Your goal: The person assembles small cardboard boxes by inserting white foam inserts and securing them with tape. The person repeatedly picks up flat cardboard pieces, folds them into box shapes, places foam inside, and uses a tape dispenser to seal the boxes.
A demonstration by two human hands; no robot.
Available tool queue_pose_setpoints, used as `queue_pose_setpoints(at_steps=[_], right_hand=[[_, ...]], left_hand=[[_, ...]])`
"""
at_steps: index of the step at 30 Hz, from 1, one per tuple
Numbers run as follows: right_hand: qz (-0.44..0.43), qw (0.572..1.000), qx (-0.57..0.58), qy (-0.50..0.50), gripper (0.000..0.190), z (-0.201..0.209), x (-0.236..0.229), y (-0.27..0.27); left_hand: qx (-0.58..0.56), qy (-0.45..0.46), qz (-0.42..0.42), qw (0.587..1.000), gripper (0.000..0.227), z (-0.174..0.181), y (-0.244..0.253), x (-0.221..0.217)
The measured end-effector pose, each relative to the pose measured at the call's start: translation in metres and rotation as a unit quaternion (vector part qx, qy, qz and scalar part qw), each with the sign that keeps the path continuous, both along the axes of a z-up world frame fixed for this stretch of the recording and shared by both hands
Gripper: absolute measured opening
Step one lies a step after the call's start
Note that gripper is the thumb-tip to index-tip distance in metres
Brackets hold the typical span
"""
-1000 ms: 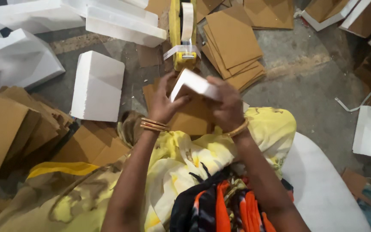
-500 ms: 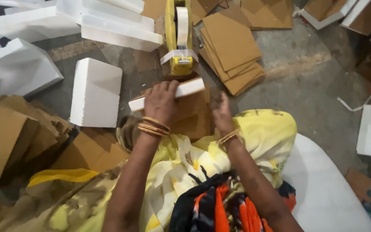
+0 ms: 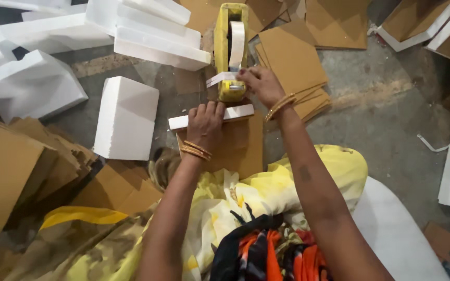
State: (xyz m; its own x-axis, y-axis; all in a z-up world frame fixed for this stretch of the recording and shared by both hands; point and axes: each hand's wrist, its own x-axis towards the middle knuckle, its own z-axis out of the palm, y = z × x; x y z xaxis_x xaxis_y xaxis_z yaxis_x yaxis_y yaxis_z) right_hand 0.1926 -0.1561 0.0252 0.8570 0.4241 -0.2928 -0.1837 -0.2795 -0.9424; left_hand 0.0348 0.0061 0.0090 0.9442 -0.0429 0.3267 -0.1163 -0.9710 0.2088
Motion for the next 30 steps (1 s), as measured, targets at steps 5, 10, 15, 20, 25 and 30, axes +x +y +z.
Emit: queue_pose_setpoints(at_steps=[5,10,15,20,25,30], right_hand=[[-0.023,0.998,0.008,-0.056,0.017,0.02,-0.053,-0.012],[-0.024,0.992,0.115,0.047,0.011,-0.013,-0.122,-0.047],[-0.073,0.982,0.143,0.101,0.017,-0.089,-0.116,-0.052],[-0.128,0.981,0.089,0.119,0.014,-0.15,-0.097,-0.049],[-0.163,0.961,-0.113,-0.192,0.028,-0.176,-0.094,-0.047],[-0.039,0.971,-0.192,-0.141,0.055,-0.119,-0.073,-0.056]], left_hand=[[0.042,-0.001,-0.005,0.999,0.051,-0.006,0.005,-0.001],[-0.02,0.006,-0.01,1.0,0.05,-0.014,0.005,0.004],[-0.027,0.006,-0.01,1.0,0.038,-0.014,0.005,0.006],[-0.067,0.002,-0.021,0.997,0.042,-0.002,0.009,0.013],[-0.06,0.012,-0.043,0.997,0.047,0.004,0.013,0.014],[-0.05,0.029,-0.042,0.997,0.037,0.003,0.014,0.017]])
